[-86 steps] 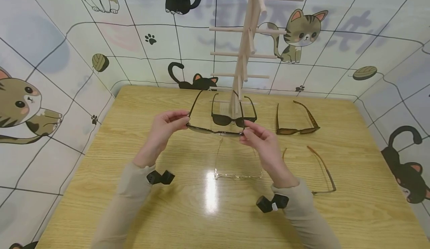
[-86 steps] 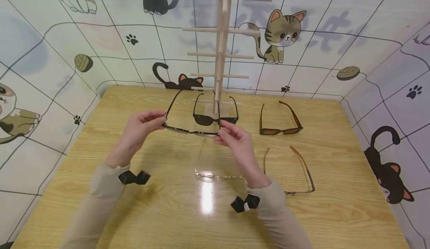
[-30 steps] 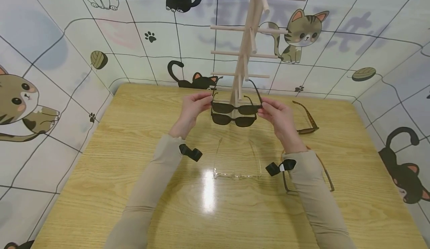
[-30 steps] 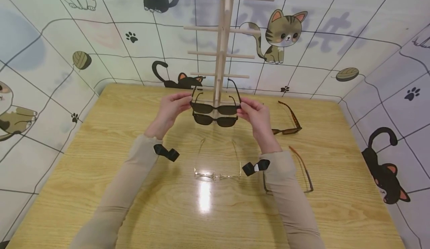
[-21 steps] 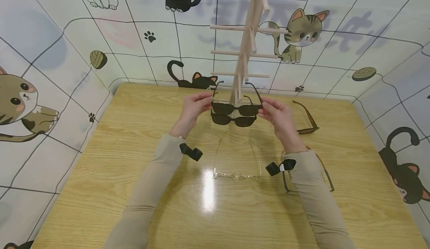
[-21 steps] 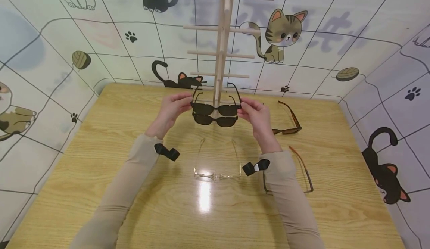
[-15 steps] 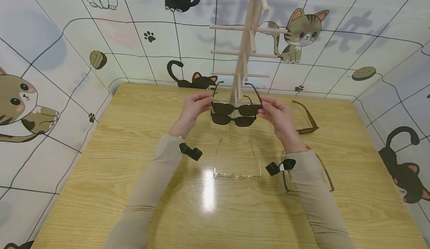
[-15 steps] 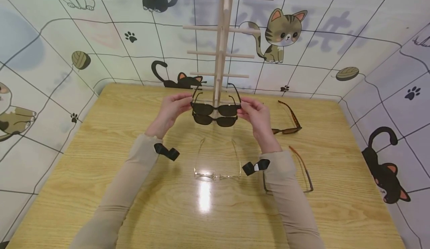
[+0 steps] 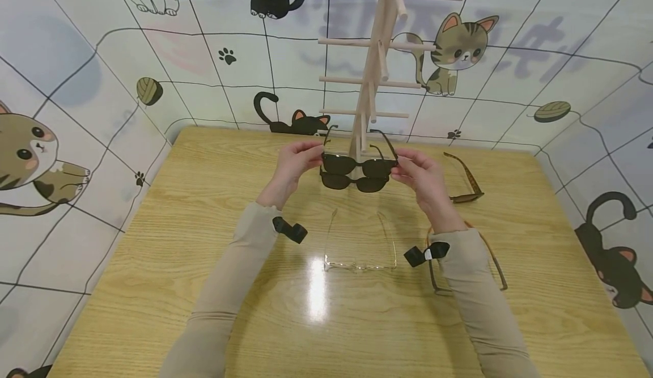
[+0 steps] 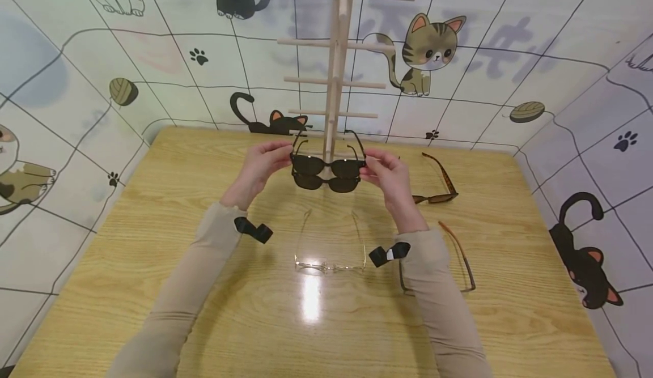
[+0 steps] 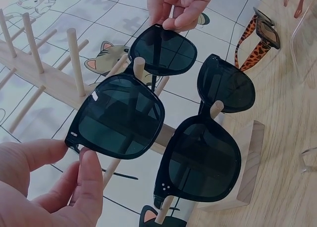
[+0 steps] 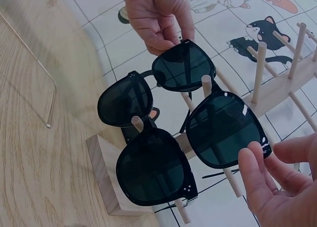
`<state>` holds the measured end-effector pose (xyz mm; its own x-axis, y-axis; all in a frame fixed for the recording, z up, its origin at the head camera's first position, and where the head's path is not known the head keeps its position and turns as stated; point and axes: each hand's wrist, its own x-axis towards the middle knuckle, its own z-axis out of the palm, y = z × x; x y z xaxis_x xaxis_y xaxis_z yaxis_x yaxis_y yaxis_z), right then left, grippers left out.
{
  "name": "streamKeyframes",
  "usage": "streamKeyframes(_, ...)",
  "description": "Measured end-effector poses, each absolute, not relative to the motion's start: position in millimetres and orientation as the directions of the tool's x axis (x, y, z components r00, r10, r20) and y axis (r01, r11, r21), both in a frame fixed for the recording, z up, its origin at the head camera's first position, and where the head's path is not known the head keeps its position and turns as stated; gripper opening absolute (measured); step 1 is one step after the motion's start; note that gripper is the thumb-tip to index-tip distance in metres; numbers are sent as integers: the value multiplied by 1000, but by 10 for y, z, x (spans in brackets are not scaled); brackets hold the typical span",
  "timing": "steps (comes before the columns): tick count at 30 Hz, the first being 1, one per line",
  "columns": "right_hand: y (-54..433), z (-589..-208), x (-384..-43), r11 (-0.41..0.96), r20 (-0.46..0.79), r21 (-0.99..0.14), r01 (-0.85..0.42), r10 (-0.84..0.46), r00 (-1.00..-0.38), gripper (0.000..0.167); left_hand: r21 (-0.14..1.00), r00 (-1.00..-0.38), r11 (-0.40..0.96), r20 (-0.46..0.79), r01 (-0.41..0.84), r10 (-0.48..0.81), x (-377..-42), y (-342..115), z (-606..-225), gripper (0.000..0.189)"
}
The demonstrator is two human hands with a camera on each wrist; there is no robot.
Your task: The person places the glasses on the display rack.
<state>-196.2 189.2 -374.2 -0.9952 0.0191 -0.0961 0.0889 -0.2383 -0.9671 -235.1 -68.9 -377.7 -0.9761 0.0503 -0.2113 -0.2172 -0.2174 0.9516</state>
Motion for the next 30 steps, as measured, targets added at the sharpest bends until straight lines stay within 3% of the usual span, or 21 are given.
streamKeyframes(7, 1901, -3745, -1904, -210, -103, -973, 100, 5, -995, 34, 966, -983, -184, -178, -182, 38, -2313, -740, -3802, 27)
streamKeyframes(21, 1904, -3817, -1564, -140, -61, -989, 57, 29, -998, 15, 992, -993, -80, -92, -98, 70, -2082, -933, -3887, 24)
streamKeyframes(30, 1846, -3961, -1305, -41, -30, -999, 31, -25, -999, 9, 991, -981, 8, -130, -130, 141, -1841, -1031, -3990, 24)
